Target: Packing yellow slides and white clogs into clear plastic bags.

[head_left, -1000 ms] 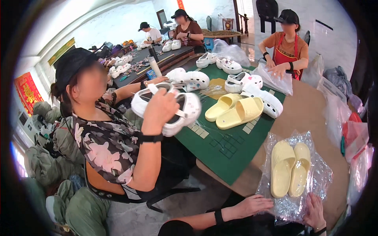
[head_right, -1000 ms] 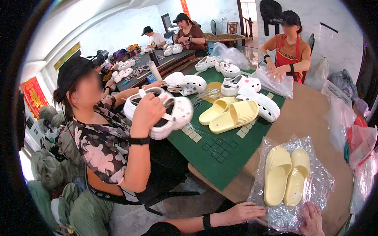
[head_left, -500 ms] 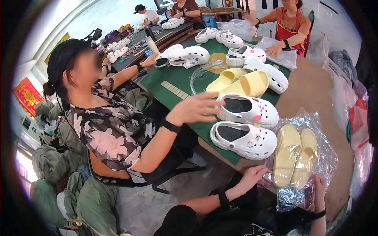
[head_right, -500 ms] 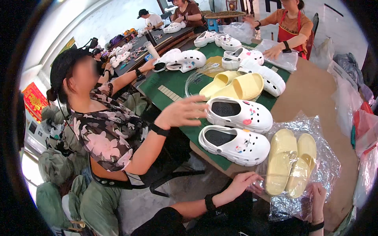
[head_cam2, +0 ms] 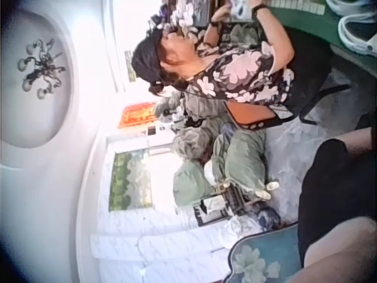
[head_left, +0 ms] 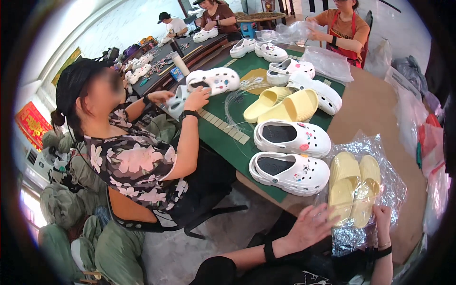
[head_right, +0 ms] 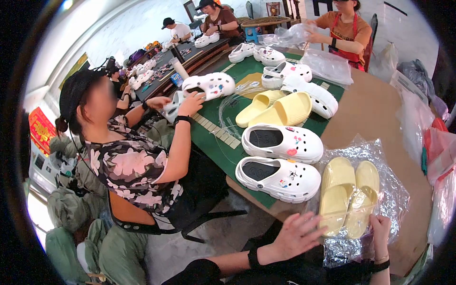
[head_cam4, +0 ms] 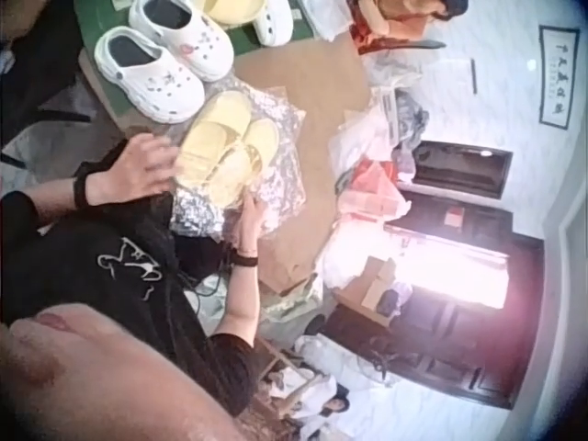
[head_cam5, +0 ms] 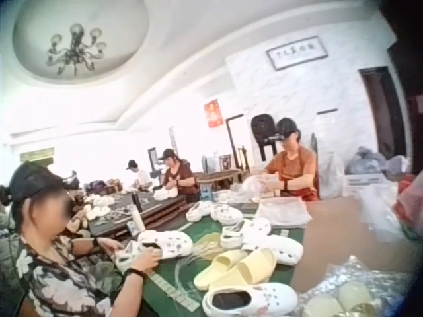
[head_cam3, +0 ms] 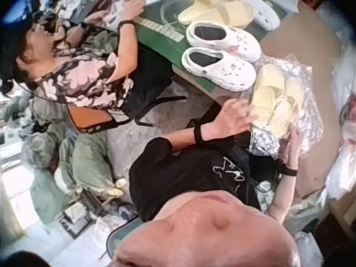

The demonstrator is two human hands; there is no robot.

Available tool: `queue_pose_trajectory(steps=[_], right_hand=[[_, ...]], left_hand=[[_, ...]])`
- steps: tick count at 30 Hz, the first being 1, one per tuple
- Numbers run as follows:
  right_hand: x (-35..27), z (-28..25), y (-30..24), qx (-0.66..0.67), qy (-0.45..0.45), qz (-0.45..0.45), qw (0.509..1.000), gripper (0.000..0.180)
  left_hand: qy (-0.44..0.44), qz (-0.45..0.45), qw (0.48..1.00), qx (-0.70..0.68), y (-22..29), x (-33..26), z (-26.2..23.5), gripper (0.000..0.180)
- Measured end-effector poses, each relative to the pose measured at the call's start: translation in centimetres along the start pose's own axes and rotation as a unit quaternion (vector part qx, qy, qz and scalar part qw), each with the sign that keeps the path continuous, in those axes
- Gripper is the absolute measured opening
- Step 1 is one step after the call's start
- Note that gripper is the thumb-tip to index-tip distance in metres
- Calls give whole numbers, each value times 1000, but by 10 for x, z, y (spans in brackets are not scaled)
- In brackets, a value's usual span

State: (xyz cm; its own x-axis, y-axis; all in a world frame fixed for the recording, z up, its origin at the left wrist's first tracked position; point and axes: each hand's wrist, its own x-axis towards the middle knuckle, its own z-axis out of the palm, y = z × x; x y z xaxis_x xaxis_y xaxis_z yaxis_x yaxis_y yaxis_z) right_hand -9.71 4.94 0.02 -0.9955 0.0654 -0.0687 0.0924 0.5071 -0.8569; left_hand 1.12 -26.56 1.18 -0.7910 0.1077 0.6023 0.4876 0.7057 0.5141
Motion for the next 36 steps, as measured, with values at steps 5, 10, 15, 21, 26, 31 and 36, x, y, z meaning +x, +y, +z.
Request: queue_pose_trajectory(steps=[5, 10, 15, 21, 26, 31, 36], right_hand=[[1, 7, -14, 32, -6, 2, 999, 14], [-15, 12, -41, 19, 21, -38, 999, 44], [-22, 20, -60, -251, 195, -309, 897, 51], [-24, 53, -68, 216, 109, -44, 969, 53], [-25, 71, -75, 415, 77, 6, 906, 51], [-41, 70, -103, 390, 109, -79, 911, 56], [-57, 72, -129, 360, 155, -149, 908, 63]], left_hand=[[-168, 8, 985, 32, -27, -14, 28, 72], [-89, -14, 996, -18, -27, -6, 26, 50], [-23, -91, 981, -171, -12, 24, 13, 43], [98, -286, 800, -518, -10, 41, 25, 35], [115, -334, 545, -760, -4, 48, 18, 41], [37, -453, 574, -681, -12, 32, 15, 47], [-6, -451, 516, -728, -7, 30, 4, 45]])
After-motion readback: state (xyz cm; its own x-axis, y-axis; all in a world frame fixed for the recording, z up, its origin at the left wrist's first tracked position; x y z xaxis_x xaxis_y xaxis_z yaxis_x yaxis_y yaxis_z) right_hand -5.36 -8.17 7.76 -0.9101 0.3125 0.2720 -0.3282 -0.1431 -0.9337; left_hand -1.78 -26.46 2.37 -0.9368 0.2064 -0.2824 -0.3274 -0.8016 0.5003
